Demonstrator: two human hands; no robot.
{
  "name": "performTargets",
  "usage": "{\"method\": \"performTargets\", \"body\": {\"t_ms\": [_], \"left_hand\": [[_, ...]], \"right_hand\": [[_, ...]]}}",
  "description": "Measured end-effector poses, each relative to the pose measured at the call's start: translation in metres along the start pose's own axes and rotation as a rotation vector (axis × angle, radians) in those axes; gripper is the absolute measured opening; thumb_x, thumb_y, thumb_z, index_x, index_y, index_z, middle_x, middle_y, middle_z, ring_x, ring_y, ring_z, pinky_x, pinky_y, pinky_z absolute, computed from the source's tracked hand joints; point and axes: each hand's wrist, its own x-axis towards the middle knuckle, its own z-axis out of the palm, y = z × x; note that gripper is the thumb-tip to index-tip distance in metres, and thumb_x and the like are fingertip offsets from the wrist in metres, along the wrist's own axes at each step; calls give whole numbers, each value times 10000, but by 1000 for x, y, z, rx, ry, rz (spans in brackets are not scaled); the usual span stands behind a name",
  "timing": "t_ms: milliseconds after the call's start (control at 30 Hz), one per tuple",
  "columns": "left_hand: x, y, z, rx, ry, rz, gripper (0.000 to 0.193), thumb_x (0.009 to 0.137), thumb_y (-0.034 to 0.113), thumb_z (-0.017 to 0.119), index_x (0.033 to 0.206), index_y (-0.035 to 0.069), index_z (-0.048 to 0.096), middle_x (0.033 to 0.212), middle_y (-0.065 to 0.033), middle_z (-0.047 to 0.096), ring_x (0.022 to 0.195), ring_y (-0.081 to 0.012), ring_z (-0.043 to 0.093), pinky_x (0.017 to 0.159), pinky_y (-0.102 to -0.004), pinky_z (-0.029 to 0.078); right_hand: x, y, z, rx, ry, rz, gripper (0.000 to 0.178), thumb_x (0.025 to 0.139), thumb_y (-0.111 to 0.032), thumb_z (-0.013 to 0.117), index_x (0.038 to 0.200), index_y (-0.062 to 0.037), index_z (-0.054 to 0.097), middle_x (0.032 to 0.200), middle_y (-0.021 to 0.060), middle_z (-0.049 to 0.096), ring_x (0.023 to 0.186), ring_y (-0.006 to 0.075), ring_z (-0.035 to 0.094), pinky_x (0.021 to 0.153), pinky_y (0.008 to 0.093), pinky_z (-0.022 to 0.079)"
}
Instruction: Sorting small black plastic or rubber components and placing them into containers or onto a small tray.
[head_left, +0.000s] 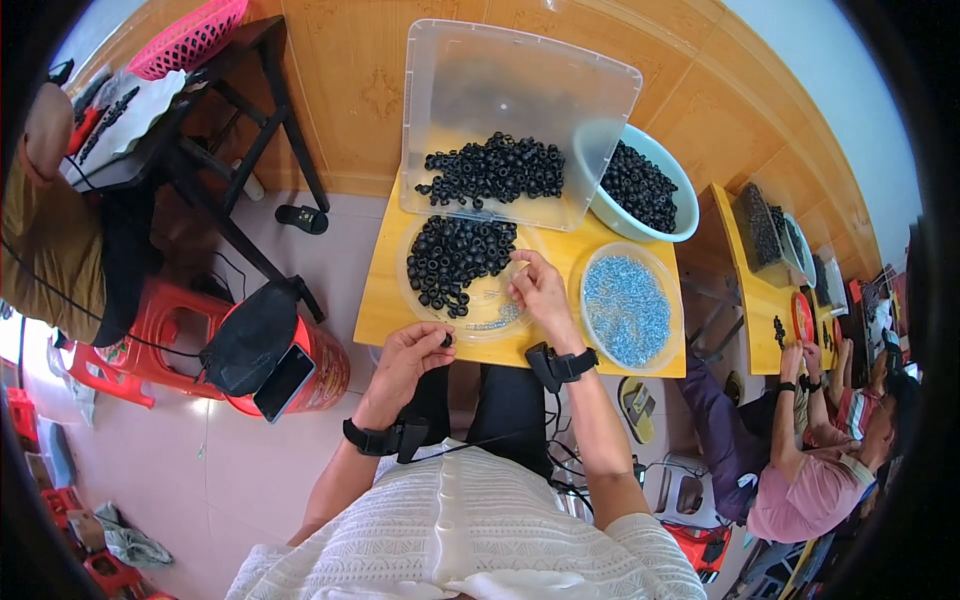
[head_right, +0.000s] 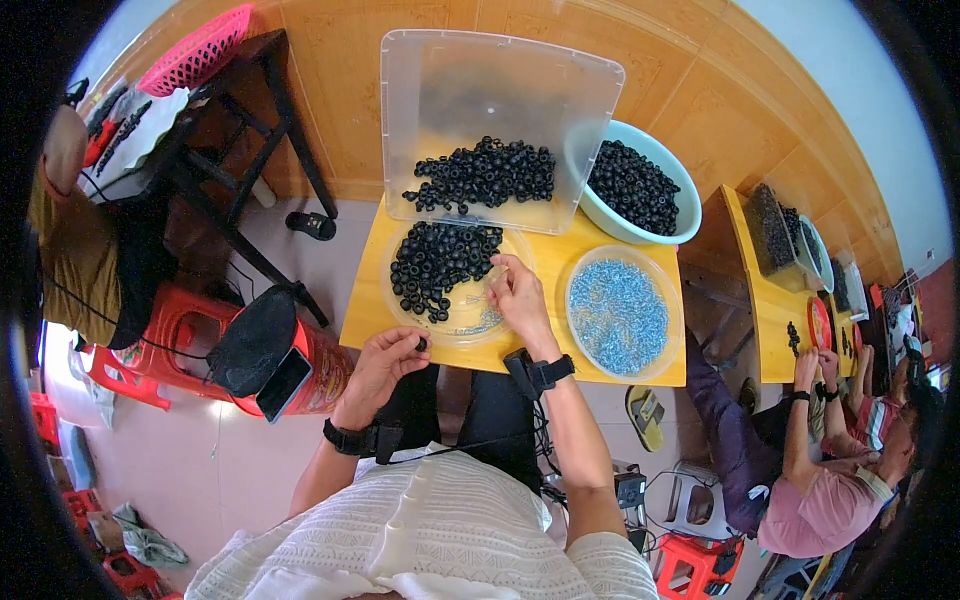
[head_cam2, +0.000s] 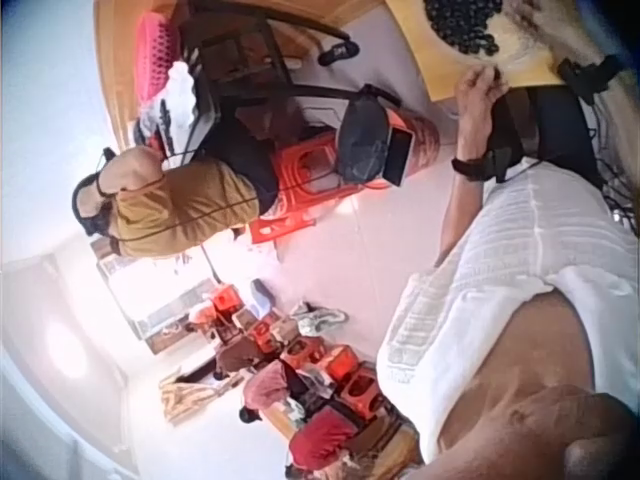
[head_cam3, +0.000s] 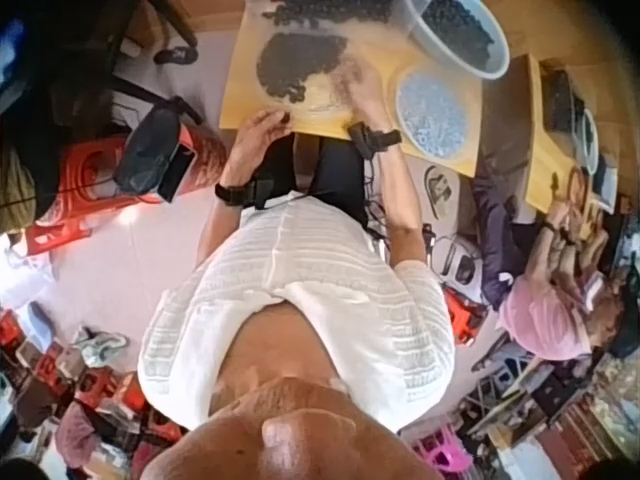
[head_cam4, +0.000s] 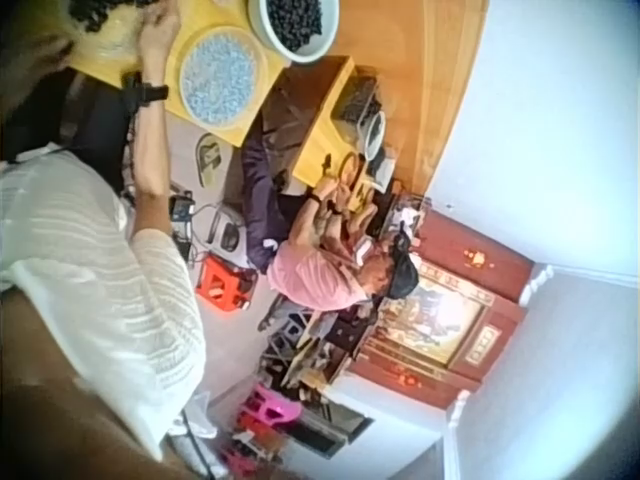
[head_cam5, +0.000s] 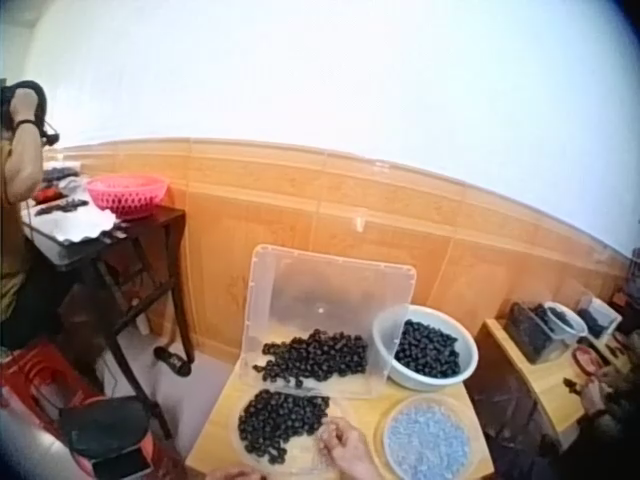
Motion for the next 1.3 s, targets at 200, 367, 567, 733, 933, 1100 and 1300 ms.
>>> {"method": "performTargets", "body": {"t_ms": [200,367,567,733,933,1100,1300], "left_hand": [[15,9,12,47,7,33,159,858,124,556,978,36,610,869,-18,614,749,-89,593,649,-193,469],[23,13,21,108,34,47,160,848,129,575,976,43,619,862,-9,614,731,-69,575,626,-179,450],[21,4,24,57,5,21,168,848,115,577,990,34,617,799,1,606,698,-62,561,614,-185,455],[17,0,17,10,-30,35,168,857,113,568,998,30,604,812,0,603,679,-65,552,616,-186,455],[13,6,13,-87,-97,-2,122,862,133,565,938,46,605,784,15,585,668,-53,531,621,-175,446],[6,13,-4,-61,-194,-68,115,859,158,577,901,56,606,785,25,576,670,-44,524,626,-168,443],[1,16,-6,29,-232,-154,117,843,161,601,881,50,611,781,25,578,666,-39,517,623,-164,439]], "right_hand": [[-12,-7,5,178,-65,70,240,876,-79,473,1110,-30,497,683,14,547,571,66,502,517,192,423],[-29,-15,17,386,-137,57,233,852,-56,521,1082,-28,497,719,33,573,619,78,535,538,193,447],[-54,-16,51,412,-80,-59,192,824,-65,593,988,-27,501,701,17,569,590,67,541,543,197,474],[-63,-8,67,520,-19,-38,146,826,-40,590,947,-25,509,707,7,569,587,56,546,542,188,473],[-66,-11,64,181,23,-161,111,804,2,586,912,-7,559,736,21,568,630,71,533,563,219,461],[-74,-34,53,-141,-197,-404,257,737,17,633,989,-23,608,825,66,527,640,137,529,561,239,441],[-80,-37,54,-189,-247,-407,241,716,6,657,953,-20,620,810,54,532,635,150,536,556,247,444]]}}
